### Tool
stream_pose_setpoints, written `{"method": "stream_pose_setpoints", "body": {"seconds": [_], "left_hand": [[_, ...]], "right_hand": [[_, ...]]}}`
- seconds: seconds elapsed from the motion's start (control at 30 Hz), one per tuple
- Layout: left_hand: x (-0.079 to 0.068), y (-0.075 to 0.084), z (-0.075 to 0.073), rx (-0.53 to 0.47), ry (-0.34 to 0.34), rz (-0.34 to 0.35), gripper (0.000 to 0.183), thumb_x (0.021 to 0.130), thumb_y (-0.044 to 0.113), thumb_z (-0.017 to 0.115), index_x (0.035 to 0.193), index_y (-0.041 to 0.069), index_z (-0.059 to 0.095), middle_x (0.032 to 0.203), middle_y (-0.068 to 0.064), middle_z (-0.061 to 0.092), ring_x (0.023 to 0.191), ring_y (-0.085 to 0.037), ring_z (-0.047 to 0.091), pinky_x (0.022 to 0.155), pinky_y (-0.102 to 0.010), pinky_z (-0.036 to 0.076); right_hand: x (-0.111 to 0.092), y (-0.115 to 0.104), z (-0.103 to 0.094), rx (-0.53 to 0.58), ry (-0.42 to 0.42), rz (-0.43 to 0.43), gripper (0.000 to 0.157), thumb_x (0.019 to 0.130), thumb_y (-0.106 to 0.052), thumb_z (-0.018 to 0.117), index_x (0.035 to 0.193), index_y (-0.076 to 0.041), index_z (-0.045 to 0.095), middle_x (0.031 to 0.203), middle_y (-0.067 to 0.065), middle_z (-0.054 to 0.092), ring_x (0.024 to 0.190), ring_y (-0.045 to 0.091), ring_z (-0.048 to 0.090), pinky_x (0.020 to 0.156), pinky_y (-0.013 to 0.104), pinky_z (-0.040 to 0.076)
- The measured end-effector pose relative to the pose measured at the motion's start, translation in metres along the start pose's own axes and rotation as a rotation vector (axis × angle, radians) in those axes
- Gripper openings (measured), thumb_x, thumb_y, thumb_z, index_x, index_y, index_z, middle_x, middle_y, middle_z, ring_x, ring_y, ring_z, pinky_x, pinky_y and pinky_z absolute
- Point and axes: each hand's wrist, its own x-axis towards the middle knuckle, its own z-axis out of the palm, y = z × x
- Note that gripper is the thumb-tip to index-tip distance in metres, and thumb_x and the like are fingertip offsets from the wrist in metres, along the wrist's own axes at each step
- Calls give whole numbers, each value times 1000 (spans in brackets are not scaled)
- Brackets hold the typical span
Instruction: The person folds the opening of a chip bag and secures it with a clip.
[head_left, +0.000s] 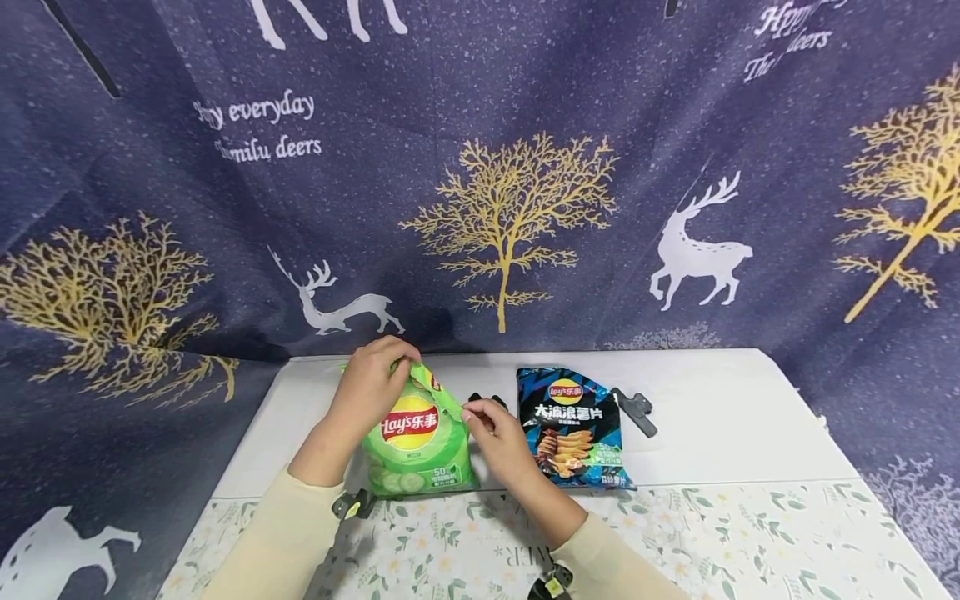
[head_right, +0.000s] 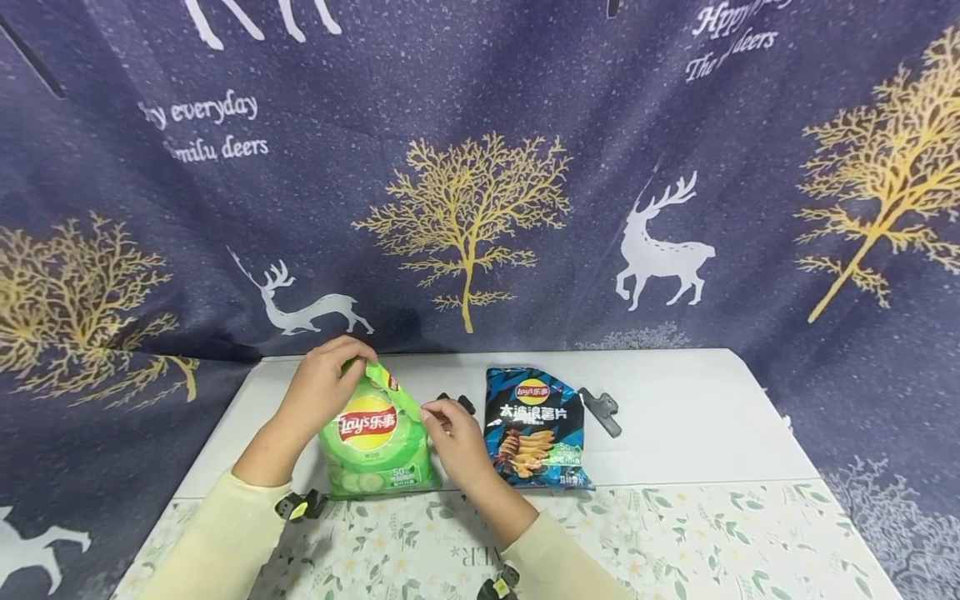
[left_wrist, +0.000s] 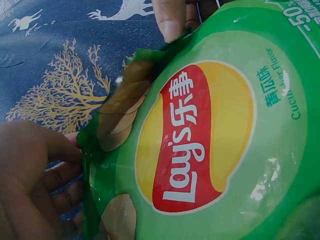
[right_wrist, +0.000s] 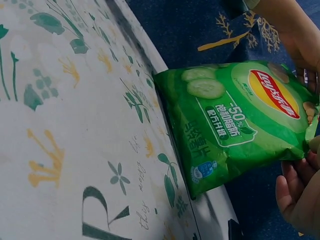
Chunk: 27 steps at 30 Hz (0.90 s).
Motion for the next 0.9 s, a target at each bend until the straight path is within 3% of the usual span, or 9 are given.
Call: {"method": "stream_pose_setpoints", "body": {"seconds": [0.4, 0.9], "left_hand": [[-1, 5, -1, 84, -73, -51, 28, 99, 23, 59, 122, 11, 71, 121, -9, 71, 121, -33, 63, 103, -56, 40], [-1, 5, 0, 99, -50, -54, 20, 98, 14, 58, 109, 9, 74, 114, -10, 72, 116, -33, 65, 97, -52, 43]], "right_hand": [[0, -1, -1, -23, -15, -14, 18, 102, -28, 61, 111, -16, 71, 106, 0, 69, 92, 10, 60, 82, 23, 51], [2, -2, -2, -35, -23, -2, 15, 101, -25, 63, 109, -15, 70, 104, 0, 69, 95, 13, 63, 85, 25, 53]]}}
